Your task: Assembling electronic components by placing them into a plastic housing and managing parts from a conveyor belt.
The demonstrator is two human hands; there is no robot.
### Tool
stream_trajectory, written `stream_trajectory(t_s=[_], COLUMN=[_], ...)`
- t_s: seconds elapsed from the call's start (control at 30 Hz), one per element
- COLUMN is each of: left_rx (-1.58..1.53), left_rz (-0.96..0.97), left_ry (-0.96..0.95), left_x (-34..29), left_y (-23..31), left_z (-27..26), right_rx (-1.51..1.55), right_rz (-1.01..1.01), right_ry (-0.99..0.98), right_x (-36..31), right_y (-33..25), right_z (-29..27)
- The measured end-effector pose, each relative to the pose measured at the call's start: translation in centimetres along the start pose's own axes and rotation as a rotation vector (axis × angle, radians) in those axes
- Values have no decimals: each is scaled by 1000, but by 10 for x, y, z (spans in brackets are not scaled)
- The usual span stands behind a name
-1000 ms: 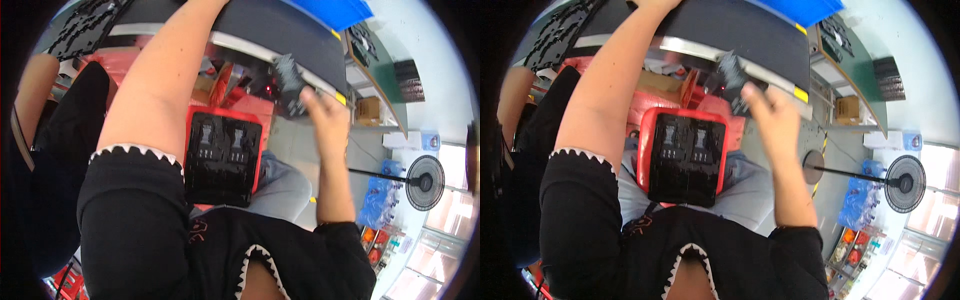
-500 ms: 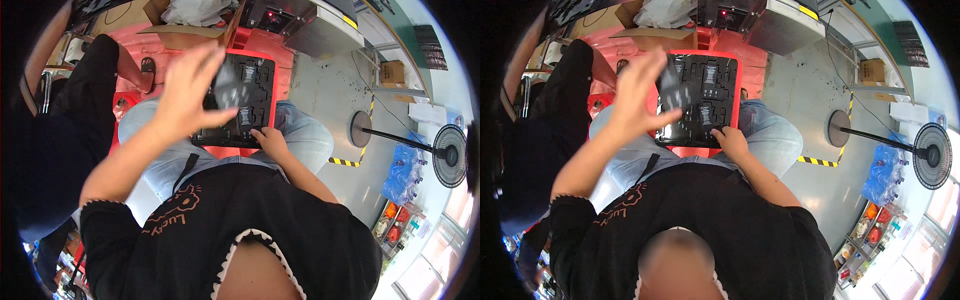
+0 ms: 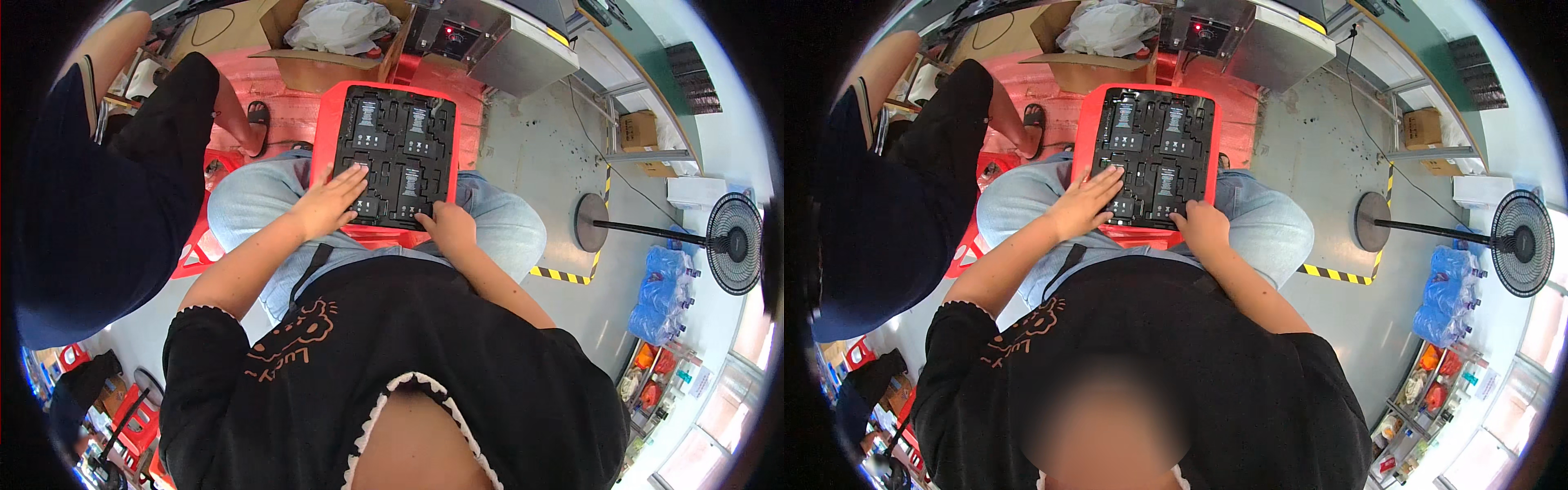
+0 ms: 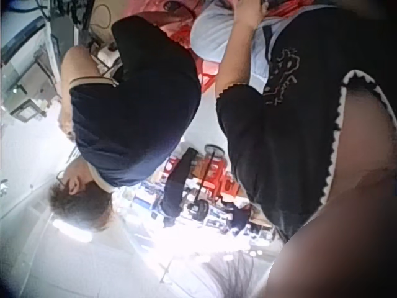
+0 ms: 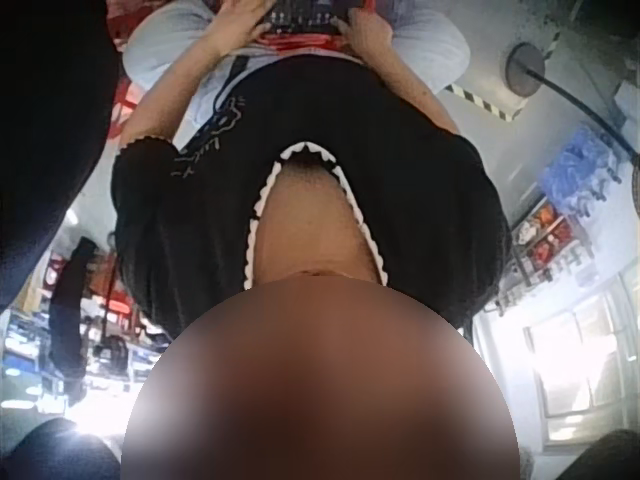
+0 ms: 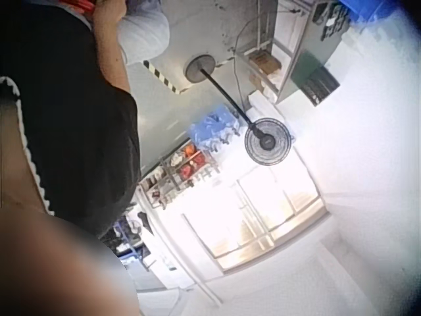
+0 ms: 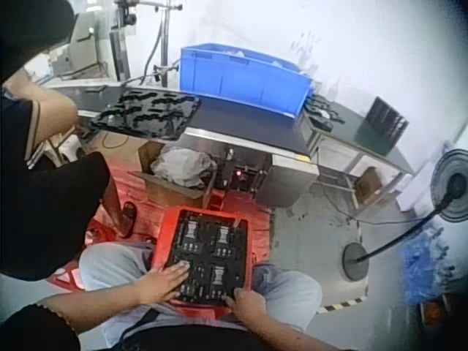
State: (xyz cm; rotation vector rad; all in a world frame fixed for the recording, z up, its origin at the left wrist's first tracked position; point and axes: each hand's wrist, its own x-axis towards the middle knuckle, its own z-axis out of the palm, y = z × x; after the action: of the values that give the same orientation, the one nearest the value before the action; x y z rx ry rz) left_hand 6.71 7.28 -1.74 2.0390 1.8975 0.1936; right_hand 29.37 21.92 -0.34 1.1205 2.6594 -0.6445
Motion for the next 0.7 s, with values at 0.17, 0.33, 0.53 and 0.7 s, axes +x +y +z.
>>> stream_trajectory(t_s=[0.17, 0.33, 0.53, 0.7], left_rx=[170, -443, -1992, -1978], left_rz=[-44, -256, -404, -383], left_ry=[27, 690, 1329, 1315], left_x=[3, 56, 142, 155], left_y=[9, 8, -50, -96], left_z=[9, -78, -201, -221], right_rx=[-29, -94, -173, -27], right_rz=[-478, -328, -350, -319], right_ry=[210, -192, -268, -243], right_x=[-12, -16, -10, -16], right_y=[14, 25, 21, 30], right_z=[2, 10, 10, 18])
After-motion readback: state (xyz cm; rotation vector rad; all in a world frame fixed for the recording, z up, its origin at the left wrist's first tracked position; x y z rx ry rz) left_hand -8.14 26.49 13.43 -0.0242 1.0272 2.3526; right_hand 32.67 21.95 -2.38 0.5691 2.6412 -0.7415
